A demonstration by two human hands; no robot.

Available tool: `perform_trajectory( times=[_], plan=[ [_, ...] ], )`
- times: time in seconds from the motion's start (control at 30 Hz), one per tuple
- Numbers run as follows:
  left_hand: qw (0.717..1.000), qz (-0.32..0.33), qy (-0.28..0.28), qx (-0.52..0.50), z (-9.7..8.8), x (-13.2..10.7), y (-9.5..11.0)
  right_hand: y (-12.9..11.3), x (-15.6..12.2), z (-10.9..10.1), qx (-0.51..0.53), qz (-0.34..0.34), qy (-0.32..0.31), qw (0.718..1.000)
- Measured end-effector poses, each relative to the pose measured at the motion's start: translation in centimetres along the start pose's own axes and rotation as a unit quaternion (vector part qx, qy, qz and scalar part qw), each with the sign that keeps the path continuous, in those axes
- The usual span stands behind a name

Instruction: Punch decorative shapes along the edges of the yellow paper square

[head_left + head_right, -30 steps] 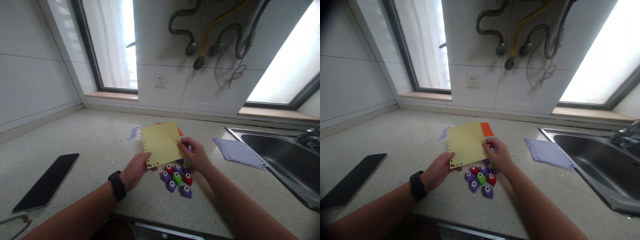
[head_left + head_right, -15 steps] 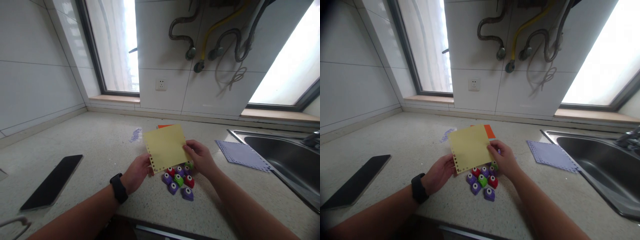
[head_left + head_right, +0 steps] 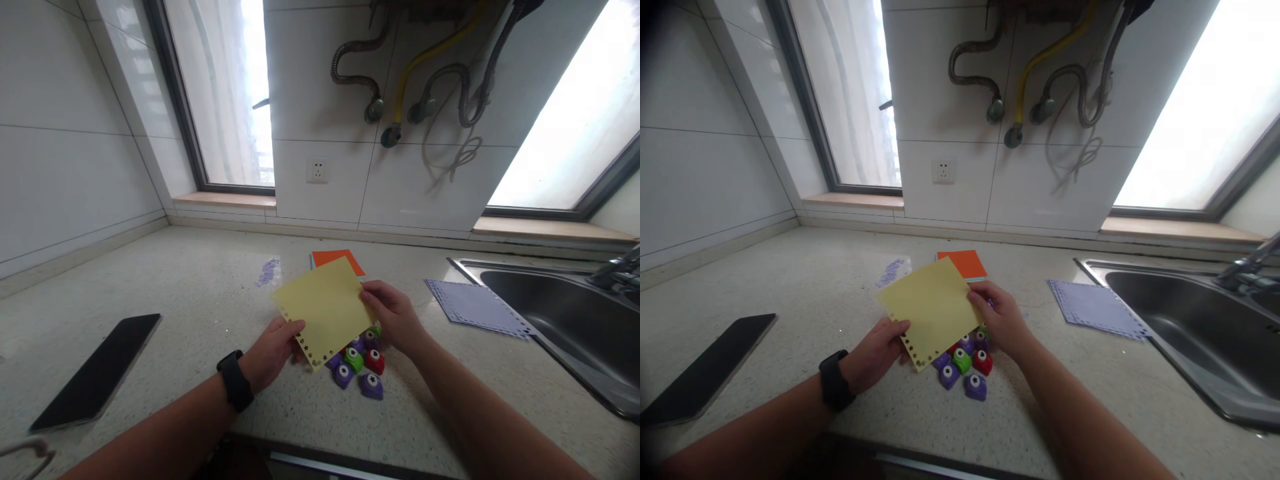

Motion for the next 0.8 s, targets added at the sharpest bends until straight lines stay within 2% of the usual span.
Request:
perform_trajectory(
  times=[0.2,0.4,0.8],
  plan=[
    [1.000,-0.013,0.006,0.016,-0.07,-0.02,-0.10,0.00,-0.14,0.00,0.018,0.009,-0.001,1.000],
    [0.999,-0.033,0.011,0.034,-0.03,-0.12,-0.51,-0.34,-0.12,0.43,-0.006,0.002,-0.016,1.000],
    [0.997,-0.061,0.032,0.044,0.54,-0.58,-0.16,-0.39,-0.03,0.20,-0.001,0.005,-0.017,1.000]
  ],
)
Point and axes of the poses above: each hand's wrist, its own x-axis towards the middle knuckle, its own z-axis out of the palm, y = z × x, the point moved 5 cm from there along x, towards the middle knuckle, and after that the axes turned 11 degrees about -y, right-handed, at the moved point
